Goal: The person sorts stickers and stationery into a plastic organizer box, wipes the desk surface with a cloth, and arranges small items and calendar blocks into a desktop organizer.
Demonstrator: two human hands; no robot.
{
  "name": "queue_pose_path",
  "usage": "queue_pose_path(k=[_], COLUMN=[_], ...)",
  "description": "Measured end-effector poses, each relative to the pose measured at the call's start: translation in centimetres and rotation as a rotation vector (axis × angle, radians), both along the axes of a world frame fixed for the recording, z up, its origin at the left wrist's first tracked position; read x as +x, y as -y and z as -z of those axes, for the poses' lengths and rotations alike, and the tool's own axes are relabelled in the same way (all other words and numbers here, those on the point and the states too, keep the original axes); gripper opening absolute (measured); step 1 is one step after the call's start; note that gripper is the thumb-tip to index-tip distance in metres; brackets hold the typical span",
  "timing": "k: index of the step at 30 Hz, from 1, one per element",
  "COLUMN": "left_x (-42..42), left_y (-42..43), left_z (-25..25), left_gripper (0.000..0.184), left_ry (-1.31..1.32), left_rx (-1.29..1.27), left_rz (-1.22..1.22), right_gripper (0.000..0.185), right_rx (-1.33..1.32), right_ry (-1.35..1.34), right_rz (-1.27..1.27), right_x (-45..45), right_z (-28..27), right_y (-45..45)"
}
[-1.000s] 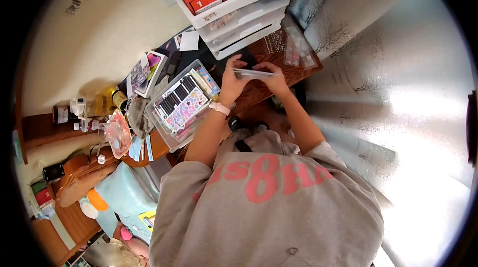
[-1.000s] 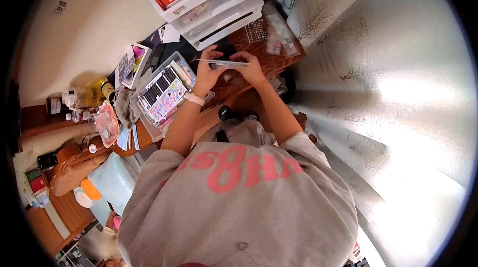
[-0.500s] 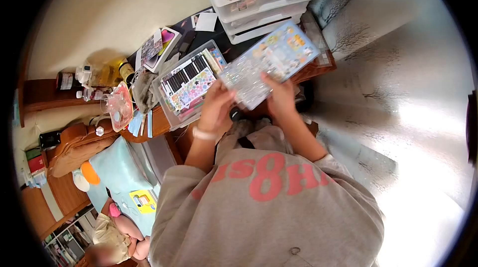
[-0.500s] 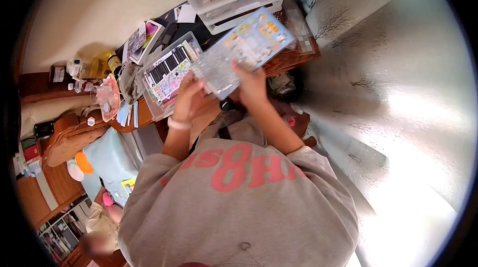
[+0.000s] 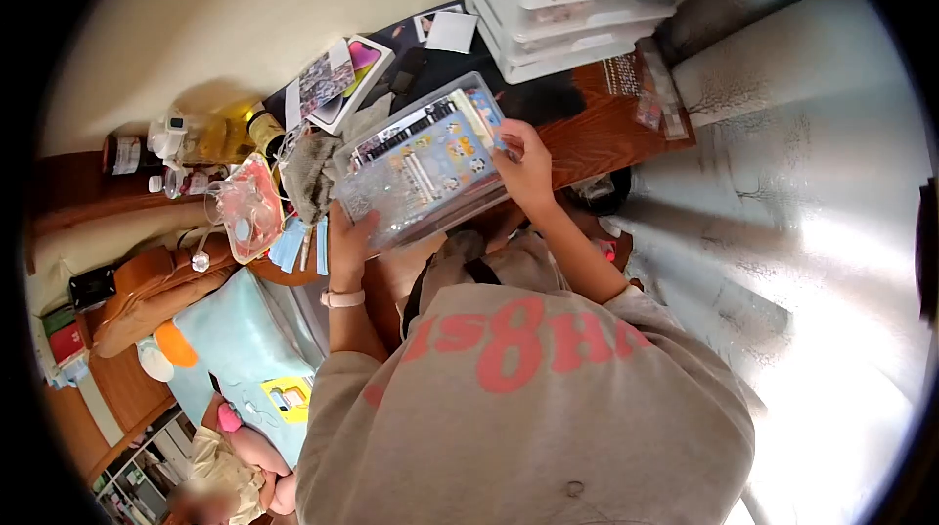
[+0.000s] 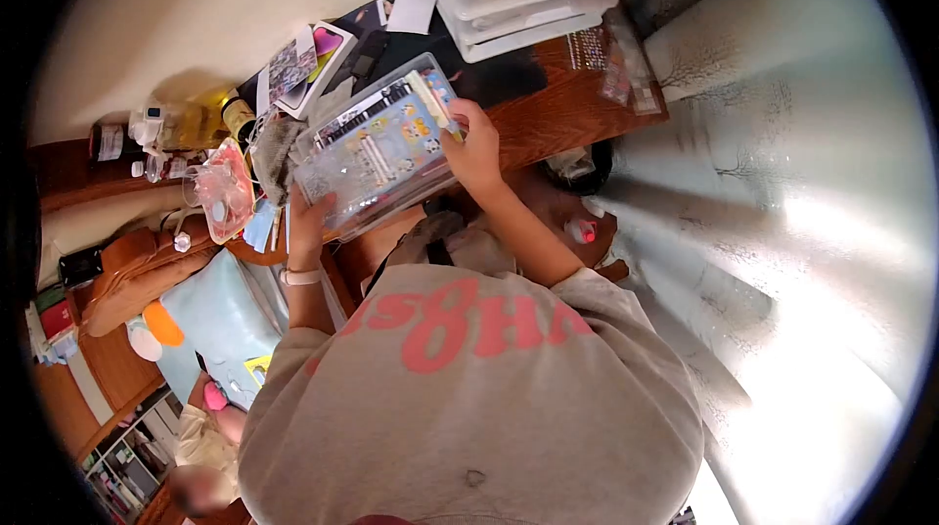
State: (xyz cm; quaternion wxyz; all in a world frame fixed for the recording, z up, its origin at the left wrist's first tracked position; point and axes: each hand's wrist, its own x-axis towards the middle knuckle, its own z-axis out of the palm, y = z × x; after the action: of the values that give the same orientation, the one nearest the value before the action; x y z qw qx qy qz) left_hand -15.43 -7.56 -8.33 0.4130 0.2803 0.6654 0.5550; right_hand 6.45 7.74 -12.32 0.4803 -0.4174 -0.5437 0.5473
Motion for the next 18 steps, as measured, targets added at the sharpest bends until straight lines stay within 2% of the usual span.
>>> queue_pose_path(k=[2, 4, 6, 8, 9, 10, 12, 13, 15, 18], left_x=[-0.7, -1.6, -1.6, -0.1, 0.4, 1.2, 2.0, 1.9, 1.5, 0.9], left_y=[-0.9, -1.9, -3.0, -4.5, -4.9, -5.1, -5.3, -5.1, -4.9, -5.0], left_z=[0.6, 2.7, 4.3, 3.8, 4.7, 3.0, -0.3, -0.3, 0.0, 0.5], left_gripper=[0.041, 0.043, 0.048, 0.058, 0.072, 0.072, 0.078, 0.078, 0.086, 0.081], left_ry=[0.008, -0.017, -0.073, -0.552, -0.702, -0.699, -1.220, -1.221, -1.315, -1.357], left_rx=[0.000, 0.038, 0.007, -0.021, 0.096, 0.090, -0.036, -0.034, -0.119, -0.111], left_rz=[-0.009, -0.020, -0.028, -0.122, -0.175, -0.169, -0.022, -0.023, 0.590, 0.609], right_gripper=[0.042, 0.040, 0.043, 0.045, 0.047, 0.047, 0.050, 0.050, 0.049, 0.053], right_rx=[0.240, 0.307, 0.264, 0.334, 0.405, 0.396, 0.362, 0.363, 0.545, 0.644], right_ry=[0.425, 0.492, 0.596, 0.652, 0.701, 0.704, 0.755, 0.755, 0.966, 0.979], right_rz=[-0.080, -0.085, -0.219, -0.221, -0.228, -0.228, -0.311, -0.309, -0.371, -0.433], right_x=[-0.8, -1.9, -2.4, -2.6, -2.7, -2.7, -2.9, -3.0, -3.3, -4.0], right_z=[-0.7, -1.3, -1.7, -0.6, -0.1, -0.3, -0.8, -0.9, -1.2, -1.2], right_y=[-0.4, -0.1, 0.3, 1.4, 1.8, 2.1, 2.4, 2.4, 2.3, 2.2])
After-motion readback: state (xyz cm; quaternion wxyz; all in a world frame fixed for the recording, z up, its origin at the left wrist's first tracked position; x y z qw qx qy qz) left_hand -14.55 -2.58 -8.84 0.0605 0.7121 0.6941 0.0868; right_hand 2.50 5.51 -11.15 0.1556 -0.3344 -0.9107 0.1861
